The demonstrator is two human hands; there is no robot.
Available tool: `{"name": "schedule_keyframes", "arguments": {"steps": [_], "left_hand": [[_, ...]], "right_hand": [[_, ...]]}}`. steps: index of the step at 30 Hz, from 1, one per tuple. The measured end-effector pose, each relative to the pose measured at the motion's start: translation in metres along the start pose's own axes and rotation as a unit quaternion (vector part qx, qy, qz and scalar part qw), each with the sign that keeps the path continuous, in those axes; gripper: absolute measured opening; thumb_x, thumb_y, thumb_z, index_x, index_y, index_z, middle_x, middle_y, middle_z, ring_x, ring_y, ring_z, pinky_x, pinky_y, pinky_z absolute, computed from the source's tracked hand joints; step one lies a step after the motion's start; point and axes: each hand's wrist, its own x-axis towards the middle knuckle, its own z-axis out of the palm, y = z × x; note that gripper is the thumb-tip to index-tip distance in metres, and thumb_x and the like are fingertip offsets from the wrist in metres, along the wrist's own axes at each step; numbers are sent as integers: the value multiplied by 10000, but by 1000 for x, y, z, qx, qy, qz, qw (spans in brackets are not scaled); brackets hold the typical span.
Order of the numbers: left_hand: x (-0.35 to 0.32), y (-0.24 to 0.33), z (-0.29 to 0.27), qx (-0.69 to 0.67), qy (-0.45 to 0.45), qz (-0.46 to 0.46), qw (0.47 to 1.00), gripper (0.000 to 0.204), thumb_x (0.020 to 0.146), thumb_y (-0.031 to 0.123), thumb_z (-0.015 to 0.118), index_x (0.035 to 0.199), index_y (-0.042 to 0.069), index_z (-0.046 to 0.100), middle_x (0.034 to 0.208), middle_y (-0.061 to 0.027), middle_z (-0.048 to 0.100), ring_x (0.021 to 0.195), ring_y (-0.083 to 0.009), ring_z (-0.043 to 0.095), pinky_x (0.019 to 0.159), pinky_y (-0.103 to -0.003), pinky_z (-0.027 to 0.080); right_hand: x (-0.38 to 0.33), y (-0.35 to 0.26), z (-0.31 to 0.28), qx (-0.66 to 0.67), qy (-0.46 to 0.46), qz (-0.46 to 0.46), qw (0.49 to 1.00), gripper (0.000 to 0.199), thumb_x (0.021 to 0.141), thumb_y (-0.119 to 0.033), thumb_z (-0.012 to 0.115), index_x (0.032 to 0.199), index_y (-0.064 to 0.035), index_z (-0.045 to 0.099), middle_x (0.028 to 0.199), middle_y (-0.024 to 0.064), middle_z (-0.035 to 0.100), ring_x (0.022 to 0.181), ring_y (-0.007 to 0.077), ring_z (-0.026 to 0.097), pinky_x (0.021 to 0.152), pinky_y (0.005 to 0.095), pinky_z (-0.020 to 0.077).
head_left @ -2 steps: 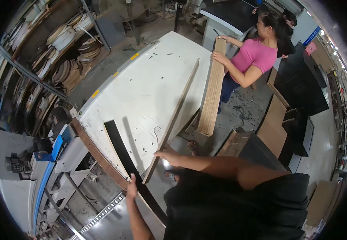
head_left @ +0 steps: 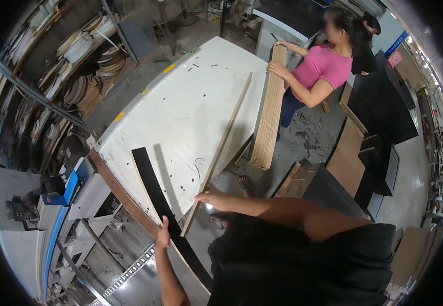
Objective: The person picks up dark wood boards and stacks of light wood pieces from a worktable, carries them across a factory floor, and places them onto a pallet of cardboard boxes.
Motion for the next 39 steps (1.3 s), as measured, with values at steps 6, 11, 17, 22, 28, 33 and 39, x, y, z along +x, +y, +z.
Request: {"name": "schedule_keyframes", "arguments": {"steps": [6, 11, 17, 22, 28, 33, 39], "left_hand": [[37, 54, 16, -18, -100, -6, 995, 1131, 939, 818, 458, 1574, -104, 302, 1637, -227, 352, 1508, -314, 344, 1242, -393, 251], [111, 49, 53, 43, -172, 10, 984, 1122, 888, 913, 354, 1629, 70, 323, 1660, -183, 339, 1530, -316, 305, 1225, -443, 274], [99, 99, 134, -1, -260, -59, 964, 1134, 866, 919, 410, 1600, 55, 387, 1567, -179, 467, 1353, -297, 495, 1081, -412, 460], [96, 120, 157, 30, -220, -135, 966, 1069, 869, 913, 418, 1504, 57, 499, 1348, -154, 629, 1139, -248, 606, 951, -386, 531], [96, 123, 166, -4, -296, -73, 953, 885, 905, 756, 615, 1394, 19, 569, 1172, -105, 687, 1028, -186, 641, 892, -337, 553], [88, 144, 195, 40, -271, -33, 961, 671, 892, 403, 807, 1373, -14, 597, 1200, -115, 690, 1089, -214, 650, 965, -351, 530], [88, 123, 176, -80, -200, -60, 975, 474, 866, 269, 760, 1234, -19, 687, 1066, -111, 730, 984, -214, 678, 893, -343, 539]], "right_hand": [[-48, 56, 18, -107, -25, 72, 991, 957, 875, -139, 833, 1599, -129, 207, 1210, 67, 611, 1192, 195, 614, 1027, 341, 488], [-71, 130, 36, -210, -149, 39, 965, 991, 862, -63, 838, 1597, -102, 174, 1246, 90, 640, 1210, 197, 623, 1044, 367, 513], [-97, 123, 51, -92, -174, 126, 972, 1126, 701, -220, 958, 1558, 0, 262, 1518, 202, 380, 1364, 352, 464, 1137, 463, 431], [-89, 130, 48, -289, -161, 58, 942, 1188, 705, -495, 886, 1578, -9, 243, 1553, 296, 260, 1462, 471, 198, 1233, 535, 163], [-91, 116, 30, -417, -95, 81, 900, 1278, 690, -537, 870, 1539, 106, 165, 1460, 377, 268, 1361, 494, 294, 1187, 517, 277], [-73, 136, -8, -437, -126, 120, 882, 1223, 696, -549, 871, 1479, 147, 239, 1419, 365, 319, 1377, 493, 311, 1176, 494, 308], [-37, 15, -65, -374, -462, 194, 780, 911, 873, -591, 737, 1487, 20, 455, 1333, 271, 604, 1262, 352, 583, 1076, 442, 469]]}}
